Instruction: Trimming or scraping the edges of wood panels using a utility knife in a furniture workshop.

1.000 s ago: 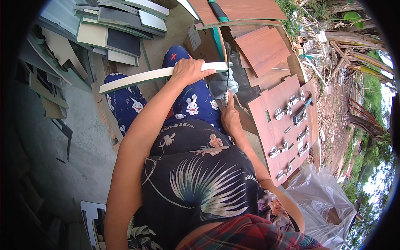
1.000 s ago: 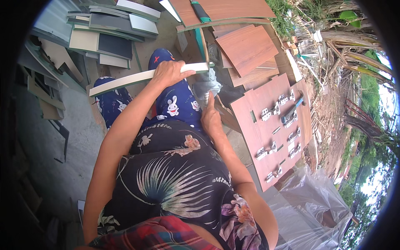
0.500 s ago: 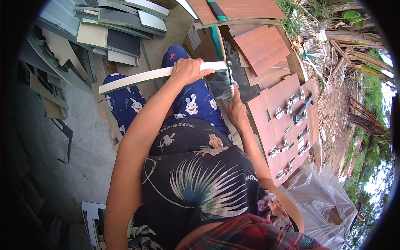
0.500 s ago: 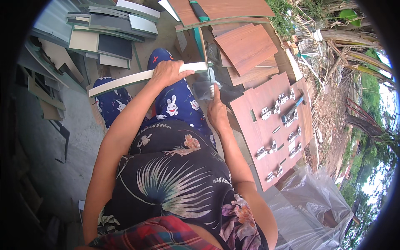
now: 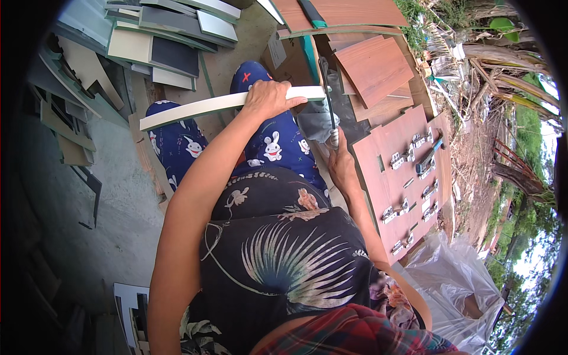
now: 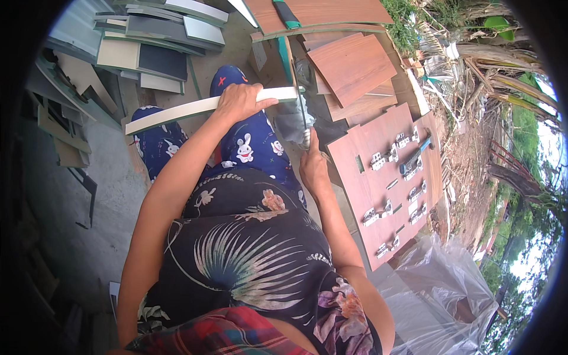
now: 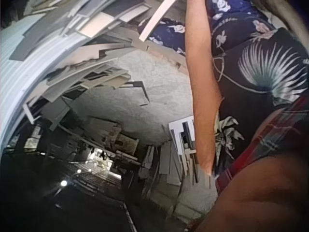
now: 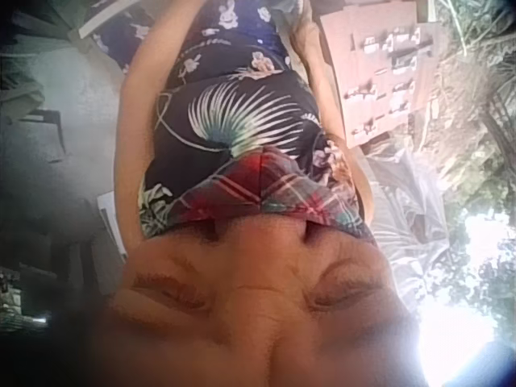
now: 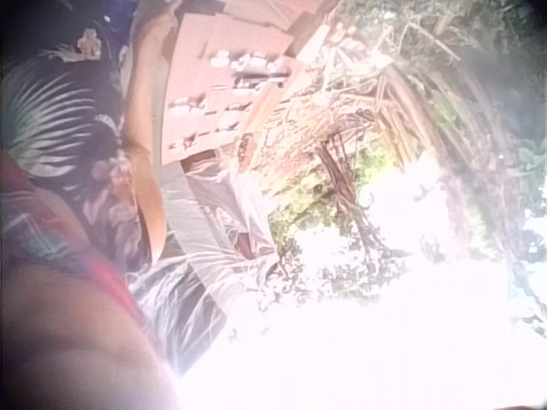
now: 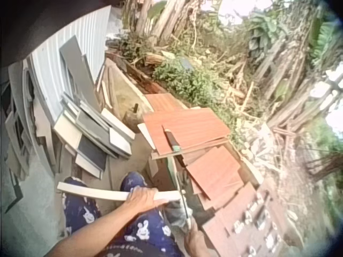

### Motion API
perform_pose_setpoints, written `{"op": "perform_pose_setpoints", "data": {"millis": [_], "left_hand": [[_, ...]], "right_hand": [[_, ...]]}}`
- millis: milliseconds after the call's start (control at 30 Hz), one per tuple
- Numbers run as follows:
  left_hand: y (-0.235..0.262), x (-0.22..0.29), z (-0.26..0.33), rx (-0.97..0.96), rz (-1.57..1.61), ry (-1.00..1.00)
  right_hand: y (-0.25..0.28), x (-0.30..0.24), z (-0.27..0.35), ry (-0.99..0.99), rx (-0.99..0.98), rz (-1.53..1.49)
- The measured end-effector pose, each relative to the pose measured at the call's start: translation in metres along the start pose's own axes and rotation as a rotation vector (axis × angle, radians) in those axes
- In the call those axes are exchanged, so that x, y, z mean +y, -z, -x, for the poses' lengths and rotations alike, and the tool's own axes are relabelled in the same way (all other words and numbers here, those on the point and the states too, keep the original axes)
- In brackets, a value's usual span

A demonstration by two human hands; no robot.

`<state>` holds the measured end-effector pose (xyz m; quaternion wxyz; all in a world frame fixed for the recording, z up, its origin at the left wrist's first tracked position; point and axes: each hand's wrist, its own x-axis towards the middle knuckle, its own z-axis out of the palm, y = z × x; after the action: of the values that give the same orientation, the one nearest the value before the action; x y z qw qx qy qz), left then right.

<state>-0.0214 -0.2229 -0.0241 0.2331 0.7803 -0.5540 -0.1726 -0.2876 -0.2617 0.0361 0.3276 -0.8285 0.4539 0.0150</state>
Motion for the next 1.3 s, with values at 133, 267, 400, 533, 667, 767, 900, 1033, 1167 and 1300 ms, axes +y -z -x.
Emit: {"op": "perform_pose_setpoints", "data": {"millis": [133,267,400,533,667,767,900,1033,1167,1300], "left_hand": [[0.001,0.001,0.000,-0.010,-0.007,0.005],[0.001,0.001,0.003,-0.011,-0.013,0.005],[-0.003,-0.001,0.003,-0.001,-0.006,0.011],[-0.005,-0.002,0.001,-0.006,-0.009,0.001],[0.000,0.003,0.001,0.011,0.001,-0.010],[-0.003,0.001,0.002,0.006,0.001,0.001],[-0.008,-0.004,0.005,0.031,-0.016,-0.001],[-0.002,0.002,0.004,0.032,-0.034,-0.018],[-0.003,0.001,0.004,0.041,-0.010,0.010],[-0.002,0.003,0.004,0.065,-0.032,-0.023]], "right_hand": [[-0.001,-0.024,-0.054,-0.075,-0.035,0.014],[-0.003,-0.027,-0.064,-0.053,-0.008,-0.018],[0.002,-0.024,-0.023,-0.095,-0.034,-0.031],[0.001,-0.004,0.013,-0.006,-0.002,-0.023],[0.005,-0.023,-0.025,-0.092,-0.029,-0.001],[-0.004,-0.029,-0.059,-0.106,-0.016,-0.044],[-0.003,-0.027,-0.049,-0.059,0.004,0.015],[-0.003,-0.006,0.003,-0.074,-0.031,0.009],[-0.003,-0.014,-0.007,-0.065,-0.004,0.033],[-0.008,-0.025,-0.064,-0.066,0.026,0.019]]}}
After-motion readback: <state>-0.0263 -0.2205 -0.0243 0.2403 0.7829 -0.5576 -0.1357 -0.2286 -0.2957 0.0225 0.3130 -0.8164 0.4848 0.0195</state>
